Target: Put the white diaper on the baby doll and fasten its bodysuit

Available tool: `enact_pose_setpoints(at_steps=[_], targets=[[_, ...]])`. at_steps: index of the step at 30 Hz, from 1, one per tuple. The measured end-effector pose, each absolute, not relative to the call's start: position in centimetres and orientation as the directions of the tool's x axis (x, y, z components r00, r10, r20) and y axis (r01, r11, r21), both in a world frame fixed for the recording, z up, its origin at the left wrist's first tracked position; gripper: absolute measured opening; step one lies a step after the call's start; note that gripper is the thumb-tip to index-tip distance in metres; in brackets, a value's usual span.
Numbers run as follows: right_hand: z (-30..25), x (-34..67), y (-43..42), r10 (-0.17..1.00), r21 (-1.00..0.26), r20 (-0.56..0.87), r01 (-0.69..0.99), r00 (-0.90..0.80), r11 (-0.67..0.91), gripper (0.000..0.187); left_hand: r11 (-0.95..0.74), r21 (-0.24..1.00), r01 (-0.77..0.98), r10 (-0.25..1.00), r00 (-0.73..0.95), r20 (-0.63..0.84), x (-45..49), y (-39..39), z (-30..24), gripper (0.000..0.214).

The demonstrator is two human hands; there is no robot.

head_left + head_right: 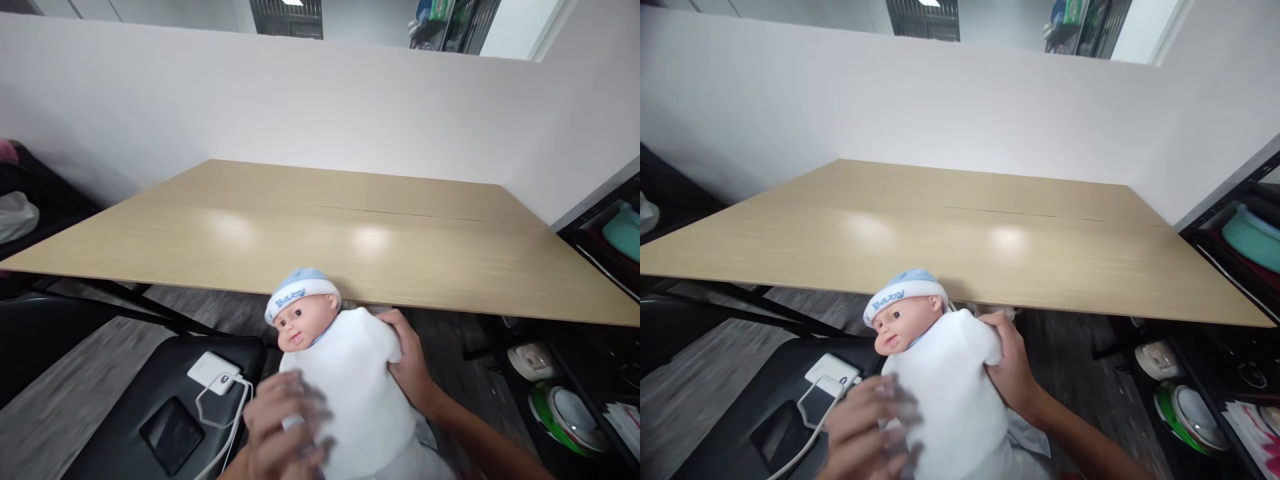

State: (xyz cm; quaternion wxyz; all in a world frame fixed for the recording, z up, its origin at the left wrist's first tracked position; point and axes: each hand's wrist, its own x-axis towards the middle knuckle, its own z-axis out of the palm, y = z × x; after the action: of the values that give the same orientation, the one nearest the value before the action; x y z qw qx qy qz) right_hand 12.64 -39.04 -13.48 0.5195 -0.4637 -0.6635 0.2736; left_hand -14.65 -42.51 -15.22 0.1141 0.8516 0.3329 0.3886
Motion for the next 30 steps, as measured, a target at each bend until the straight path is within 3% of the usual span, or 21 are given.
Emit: enact_pose_setpoints(at_steps=[3, 8, 12, 15, 17, 23, 30], targets=[[-13.9, 13.6, -39.5, 0.887, -0.896, 0.425, 0.221, 0.18, 0.384, 0.034, -0.715, 0.445, 0.539, 0.661, 0.313, 0.682, -16.4, -40.1, -15.1, 0.065], [-13.7, 16.1, -36.5, 0.864, -0.939, 0.324, 0.238, 0.385, 0.246, 0.041, -0.584, 0.594, 0.553, 0.811, 0.421, 0.406, -15.3, -34.3, -12.7, 0.071], [-12.1, 20.1, -33.2, 0.875, -0.844, 0.381, 0.5, 0.299, 0.196, 0.037, -0.496, 0.674, 0.547, 0.846, 0.478, 0.235, -13.6, -29.2, -10.9, 0.054], [-10.7, 23.2, -32.1, 0.87, -0.586, 0.483, 0.775, 0.1, 0.236, 0.031, -0.52, 0.668, 0.533, 0.825, 0.517, 0.23, -13.1, -26.0, -10.0, 0.052], [-10.4, 24.6, -32.0, 0.87, -0.441, 0.494, 0.862, -0.001, 0.252, 0.029, -0.549, 0.65, 0.525, 0.801, 0.553, 0.229, -12.9, -24.4, -9.5, 0.053], [-12.6, 26.7, -32.4, 0.882, -0.285, 0.468, 0.936, -0.051, 0.205, 0.028, -0.631, 0.553, 0.544, 0.745, 0.623, 0.237, -12.5, -22.2, -9.7, 0.053], [-14.7, 28.5, -32.2, 0.861, -0.217, 0.501, 0.95, -0.089, 0.224, 0.032, -0.679, 0.308, 0.666, 0.734, 0.61, 0.298, -13.7, -21.0, -11.2, 0.051]])
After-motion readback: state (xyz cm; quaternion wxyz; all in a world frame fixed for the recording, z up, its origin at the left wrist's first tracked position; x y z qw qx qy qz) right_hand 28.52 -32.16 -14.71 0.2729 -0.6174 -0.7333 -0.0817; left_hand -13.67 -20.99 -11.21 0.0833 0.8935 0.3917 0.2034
